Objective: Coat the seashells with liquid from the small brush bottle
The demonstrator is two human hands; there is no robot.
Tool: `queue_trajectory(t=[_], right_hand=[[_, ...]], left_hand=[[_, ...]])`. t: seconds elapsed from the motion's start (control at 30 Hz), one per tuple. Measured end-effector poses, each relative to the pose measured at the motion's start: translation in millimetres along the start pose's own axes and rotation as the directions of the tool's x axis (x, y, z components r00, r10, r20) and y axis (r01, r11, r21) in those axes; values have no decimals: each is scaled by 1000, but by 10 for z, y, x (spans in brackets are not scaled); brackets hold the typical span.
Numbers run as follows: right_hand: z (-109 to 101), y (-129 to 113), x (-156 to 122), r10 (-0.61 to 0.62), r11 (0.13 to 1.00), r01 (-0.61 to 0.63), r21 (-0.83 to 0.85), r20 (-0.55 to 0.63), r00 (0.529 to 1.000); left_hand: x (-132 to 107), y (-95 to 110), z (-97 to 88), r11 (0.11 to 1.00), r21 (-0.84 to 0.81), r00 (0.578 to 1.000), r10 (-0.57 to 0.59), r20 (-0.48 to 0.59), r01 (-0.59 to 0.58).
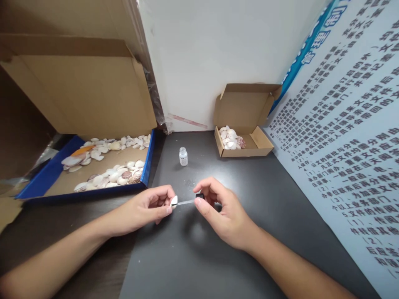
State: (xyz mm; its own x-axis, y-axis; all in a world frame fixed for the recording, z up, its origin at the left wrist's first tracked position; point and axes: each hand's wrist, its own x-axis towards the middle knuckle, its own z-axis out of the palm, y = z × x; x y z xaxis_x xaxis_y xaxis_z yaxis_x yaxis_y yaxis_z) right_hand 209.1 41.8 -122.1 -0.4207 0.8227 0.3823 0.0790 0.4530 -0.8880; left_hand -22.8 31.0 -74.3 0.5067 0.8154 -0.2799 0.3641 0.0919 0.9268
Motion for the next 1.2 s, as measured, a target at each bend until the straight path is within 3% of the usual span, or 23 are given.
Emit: queue_trajectory(t=[0.13, 0.23, 1.2], right_hand=[[1, -41, -18, -43, 997, 41, -60, -26, 999], [-9, -67, -21, -64, 998, 64, -9, -45, 997], [15, -34, -24, -28, 1000, 27, -11, -26, 999]], left_hand=[[-5, -6, 1, 1000, -11, 1000, -4, 4, 4], [-7, -8, 6, 1000, -8, 1000, -7, 3, 7], [2, 12, 20, 1000, -17, 1000, -5, -21, 5]])
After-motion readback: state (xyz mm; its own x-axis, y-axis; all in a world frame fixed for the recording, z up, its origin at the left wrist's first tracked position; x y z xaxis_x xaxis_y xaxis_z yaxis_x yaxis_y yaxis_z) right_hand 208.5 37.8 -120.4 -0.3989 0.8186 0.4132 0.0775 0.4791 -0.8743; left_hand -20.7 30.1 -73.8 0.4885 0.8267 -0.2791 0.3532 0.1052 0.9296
